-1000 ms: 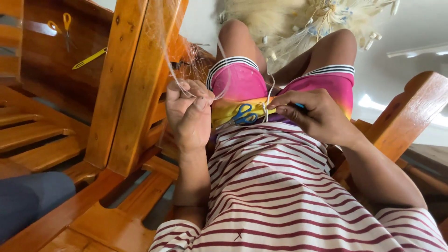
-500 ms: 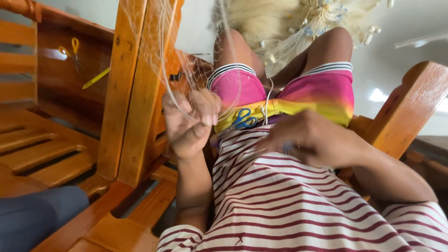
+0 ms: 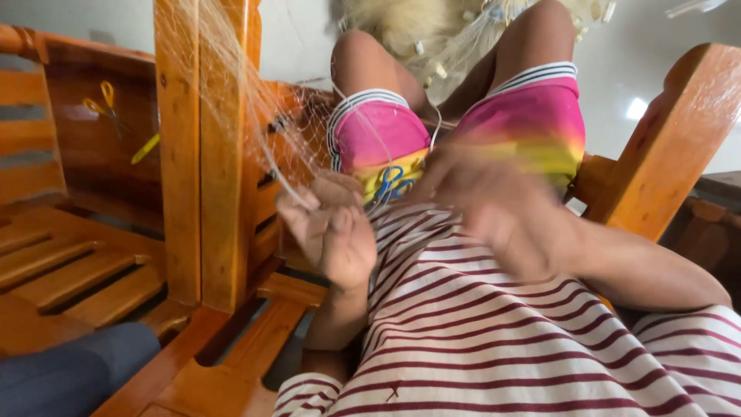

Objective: A person is weaving a fishing net by hand using a shuttle and nylon line.

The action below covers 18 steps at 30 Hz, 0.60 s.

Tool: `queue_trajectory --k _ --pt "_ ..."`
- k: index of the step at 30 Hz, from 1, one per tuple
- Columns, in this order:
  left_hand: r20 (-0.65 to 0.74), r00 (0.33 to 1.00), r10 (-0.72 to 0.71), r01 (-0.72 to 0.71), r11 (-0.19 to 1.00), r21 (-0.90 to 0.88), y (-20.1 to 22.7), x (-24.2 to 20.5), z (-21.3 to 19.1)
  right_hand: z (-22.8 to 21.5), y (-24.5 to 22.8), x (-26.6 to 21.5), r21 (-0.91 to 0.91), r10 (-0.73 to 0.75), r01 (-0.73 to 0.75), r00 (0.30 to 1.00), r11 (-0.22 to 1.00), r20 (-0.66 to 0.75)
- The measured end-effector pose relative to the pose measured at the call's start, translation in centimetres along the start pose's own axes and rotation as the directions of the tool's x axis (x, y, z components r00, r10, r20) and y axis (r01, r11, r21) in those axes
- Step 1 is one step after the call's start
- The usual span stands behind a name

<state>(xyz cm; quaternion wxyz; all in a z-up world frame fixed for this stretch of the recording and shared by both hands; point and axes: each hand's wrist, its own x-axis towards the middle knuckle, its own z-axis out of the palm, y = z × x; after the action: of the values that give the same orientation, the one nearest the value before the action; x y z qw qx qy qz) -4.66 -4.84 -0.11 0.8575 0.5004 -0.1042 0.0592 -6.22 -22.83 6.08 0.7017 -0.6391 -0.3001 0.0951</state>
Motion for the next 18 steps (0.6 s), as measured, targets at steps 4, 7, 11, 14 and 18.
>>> queue_trajectory --k 4,7,11,14,18 --pt "-0.085 0.996 -0.025 0.028 0.999 0.031 -0.5 -0.1 1.7 0.3 3.6 -0.4 -0.57 -0.24 -0.1 0.838 0.816 -0.49" --pt "-0.102 0.995 -0.006 0.01 0.999 0.046 -0.7 -0.3 2.0 1.9 6.3 0.0 -0.566 -0.267 -0.039 0.854 0.824 -0.447" --pt "-0.151 0.987 -0.058 0.056 0.998 -0.015 -1.0 -1.3 1.1 2.8 5.9 0.8 -0.488 -0.235 0.006 0.882 0.873 -0.409" --pt "-0.136 0.987 -0.081 0.076 0.996 -0.04 -0.8 -1.3 1.2 3.0 6.0 1.1 -0.489 -0.308 0.091 0.871 0.867 -0.383" --pt "-0.056 0.998 0.01 -0.018 0.989 -0.146 -2.2 -1.8 -0.7 4.6 8.6 1.2 -0.458 -0.381 0.152 0.8 0.876 -0.464"
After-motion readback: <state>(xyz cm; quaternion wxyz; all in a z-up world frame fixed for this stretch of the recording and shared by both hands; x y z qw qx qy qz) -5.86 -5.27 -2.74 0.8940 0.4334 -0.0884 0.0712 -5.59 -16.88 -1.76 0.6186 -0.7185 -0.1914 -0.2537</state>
